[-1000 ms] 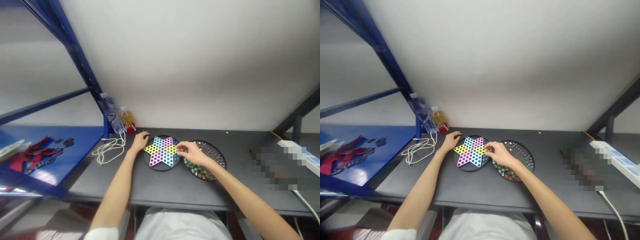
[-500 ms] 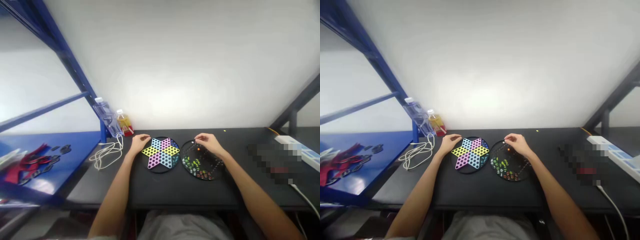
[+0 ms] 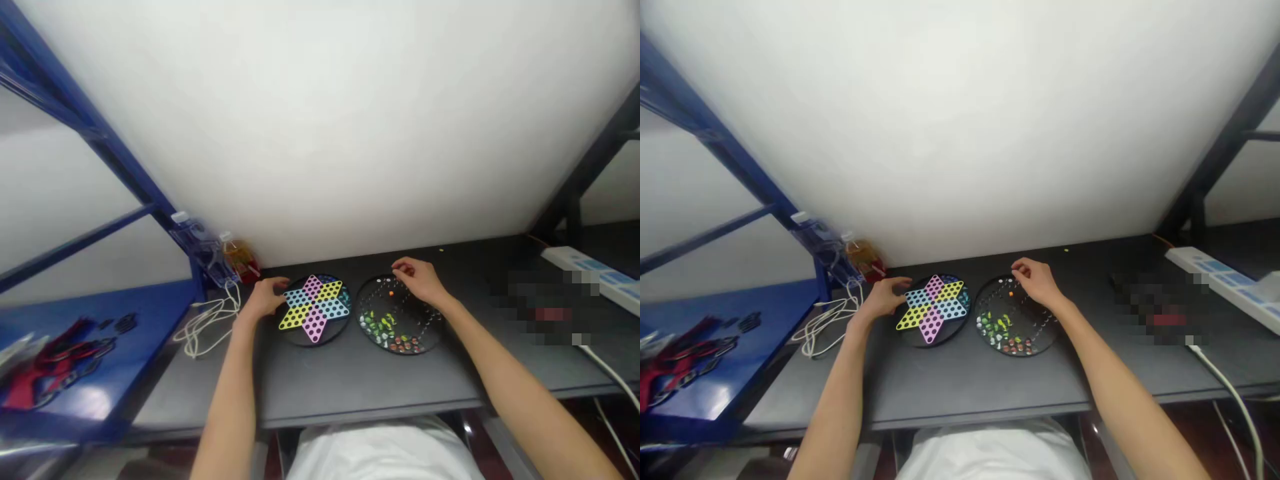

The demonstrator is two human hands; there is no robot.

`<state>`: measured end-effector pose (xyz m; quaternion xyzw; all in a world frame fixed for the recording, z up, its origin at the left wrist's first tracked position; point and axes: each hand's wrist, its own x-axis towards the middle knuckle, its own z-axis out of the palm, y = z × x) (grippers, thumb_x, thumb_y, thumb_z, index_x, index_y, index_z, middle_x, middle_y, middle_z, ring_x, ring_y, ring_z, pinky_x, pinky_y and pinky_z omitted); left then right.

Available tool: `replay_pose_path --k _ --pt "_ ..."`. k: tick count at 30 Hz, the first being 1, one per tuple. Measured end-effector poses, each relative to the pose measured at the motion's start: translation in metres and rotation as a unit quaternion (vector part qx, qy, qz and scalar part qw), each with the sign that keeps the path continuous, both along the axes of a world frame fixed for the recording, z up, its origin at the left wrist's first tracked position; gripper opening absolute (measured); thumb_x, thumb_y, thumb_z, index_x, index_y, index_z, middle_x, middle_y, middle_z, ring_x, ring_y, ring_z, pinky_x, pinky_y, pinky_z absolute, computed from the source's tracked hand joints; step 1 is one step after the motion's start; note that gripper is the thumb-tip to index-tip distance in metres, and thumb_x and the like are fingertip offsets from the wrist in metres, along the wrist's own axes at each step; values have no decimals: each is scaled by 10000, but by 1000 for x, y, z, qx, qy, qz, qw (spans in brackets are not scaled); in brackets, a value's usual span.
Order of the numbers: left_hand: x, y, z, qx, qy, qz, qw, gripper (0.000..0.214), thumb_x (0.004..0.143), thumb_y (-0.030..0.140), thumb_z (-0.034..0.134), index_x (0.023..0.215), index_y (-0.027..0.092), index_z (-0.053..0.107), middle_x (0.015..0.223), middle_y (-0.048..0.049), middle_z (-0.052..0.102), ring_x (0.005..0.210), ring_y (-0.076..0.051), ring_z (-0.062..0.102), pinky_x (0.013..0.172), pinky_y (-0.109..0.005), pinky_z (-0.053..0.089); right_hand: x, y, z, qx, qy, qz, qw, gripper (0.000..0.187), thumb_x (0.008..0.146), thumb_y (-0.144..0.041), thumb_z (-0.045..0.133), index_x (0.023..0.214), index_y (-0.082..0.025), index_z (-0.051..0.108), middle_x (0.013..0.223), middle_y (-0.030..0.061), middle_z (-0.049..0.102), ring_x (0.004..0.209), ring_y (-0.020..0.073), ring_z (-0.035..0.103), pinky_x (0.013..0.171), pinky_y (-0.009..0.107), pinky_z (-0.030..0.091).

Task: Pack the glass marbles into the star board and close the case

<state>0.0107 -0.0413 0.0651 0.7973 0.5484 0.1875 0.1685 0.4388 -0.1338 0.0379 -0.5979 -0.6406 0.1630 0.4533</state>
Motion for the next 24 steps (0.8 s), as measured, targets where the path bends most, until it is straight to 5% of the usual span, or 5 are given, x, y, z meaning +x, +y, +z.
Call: replay_pose_path --k 5,10,13,17,24 --pt "-18 -8 18 -82 69 -58 993 628 600 185 667 1226 235 627 1165 -61 696 607 -163 668 595 -260 545 -1 -8 13 -62 -1 81 995 212 775 -346 629 856 -171 715 708 40 688 633 162 604 634 278 466" --pt "7 -4 10 113 88 37 989 273 776 336 627 1004 199 693 954 -94 730 906 -260 675 833 -350 531 -7 -22 28 -203 -30 269 941 215 668 -329 732 805 -163 744 641 25 666 586 154 588 551 244 429" --pt "34 0 -4 160 44 -35 985 348 869 348 536 1149 185 663 1167 -104 677 1081 -255 621 979 -384 471 -12 -28 33 -213 -36 328 920 292 648 -291 746 919 -182 754 743 26 690 643 157 592 579 242 441" --pt "44 2 -15 126 26 -106 986 388 926 378 458 1203 186 650 1247 -88 647 1170 -236 575 1046 -363 417 -16 -29 32 -205 -50 354 911 298 660 -284 743 944 -197 763 716 8 649 639 146 564 581 238 428" --pt "39 -2 -13 129 58 -46 989 305 916 414 477 963 208 698 963 -81 702 944 -239 626 888 -354 470 -16 -24 20 -222 -64 337 913 239 652 -281 747 870 -184 739 645 -14 599 588 134 539 560 236 406"
